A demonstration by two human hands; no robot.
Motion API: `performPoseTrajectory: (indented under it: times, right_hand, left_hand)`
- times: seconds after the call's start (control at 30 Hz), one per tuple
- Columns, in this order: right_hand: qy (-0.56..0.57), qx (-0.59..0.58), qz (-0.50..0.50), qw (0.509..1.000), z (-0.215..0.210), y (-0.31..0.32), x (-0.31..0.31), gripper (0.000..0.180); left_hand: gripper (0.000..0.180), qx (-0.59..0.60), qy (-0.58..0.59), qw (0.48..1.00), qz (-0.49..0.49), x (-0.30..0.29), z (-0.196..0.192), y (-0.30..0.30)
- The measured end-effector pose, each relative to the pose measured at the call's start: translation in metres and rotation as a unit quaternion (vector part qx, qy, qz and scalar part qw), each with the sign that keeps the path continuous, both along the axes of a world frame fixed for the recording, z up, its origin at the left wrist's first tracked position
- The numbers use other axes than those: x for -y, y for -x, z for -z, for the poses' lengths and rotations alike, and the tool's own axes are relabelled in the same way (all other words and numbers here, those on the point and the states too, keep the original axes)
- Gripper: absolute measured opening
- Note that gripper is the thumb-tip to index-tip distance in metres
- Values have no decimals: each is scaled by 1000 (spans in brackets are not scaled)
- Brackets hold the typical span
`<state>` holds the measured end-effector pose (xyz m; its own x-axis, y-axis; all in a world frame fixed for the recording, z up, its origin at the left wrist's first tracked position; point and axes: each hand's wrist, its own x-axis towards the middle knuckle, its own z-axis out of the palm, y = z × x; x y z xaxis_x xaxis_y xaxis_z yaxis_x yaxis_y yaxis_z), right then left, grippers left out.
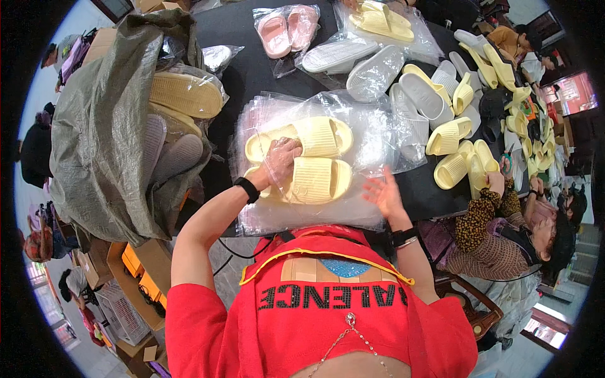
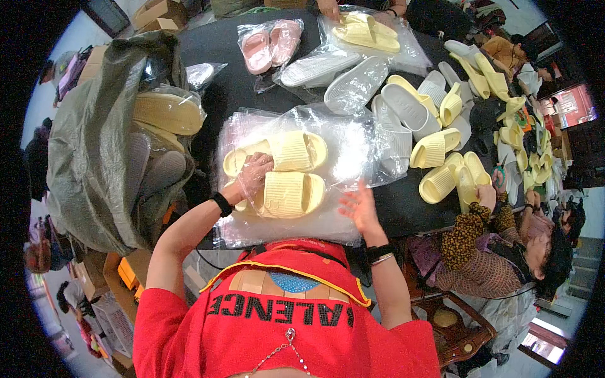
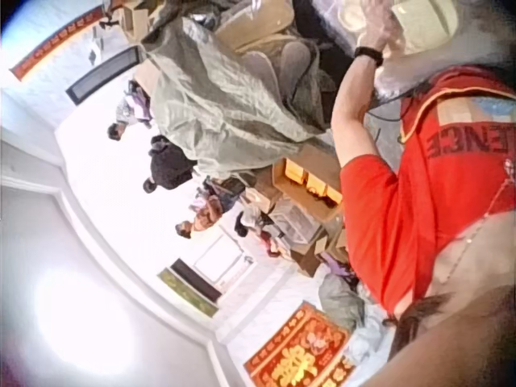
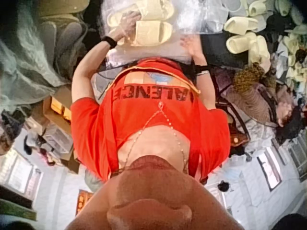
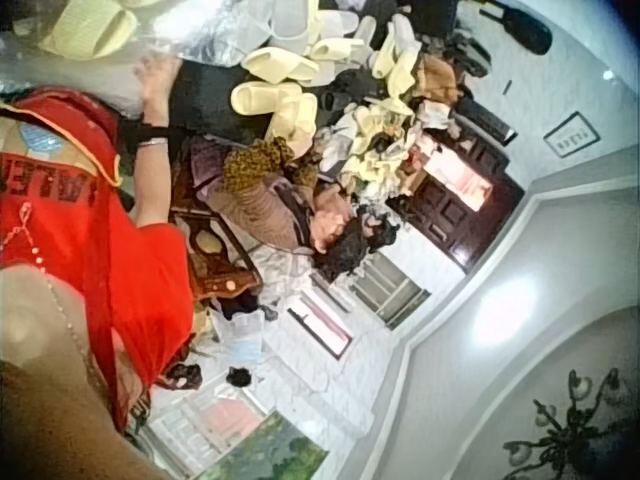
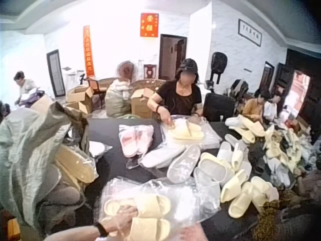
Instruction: Placing pairs of shoes into clear plastic bags for packaging.
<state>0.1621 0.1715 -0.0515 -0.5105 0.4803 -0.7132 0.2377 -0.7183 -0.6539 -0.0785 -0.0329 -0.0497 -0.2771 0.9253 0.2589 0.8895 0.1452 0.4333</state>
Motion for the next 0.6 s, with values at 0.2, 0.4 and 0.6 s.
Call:
performPoseTrajectory:
  times: [0.2, 0.4, 0.6]
  right_hand:
    - [-40, -76, 116, 990, 12, 0, -32, 33]
    - [15, -118, 1, 993, -3, 0, 0, 20]
    - [32, -45, -228, 972, 1, -1, 41, 25]
  left_hand:
    - [27, -84, 32, 996, -17, 19, 0, -9]
    - [28, 10, -22, 993, -114, 57, -15, 2]
    - [30, -2, 104, 991, -83, 71, -42, -9]
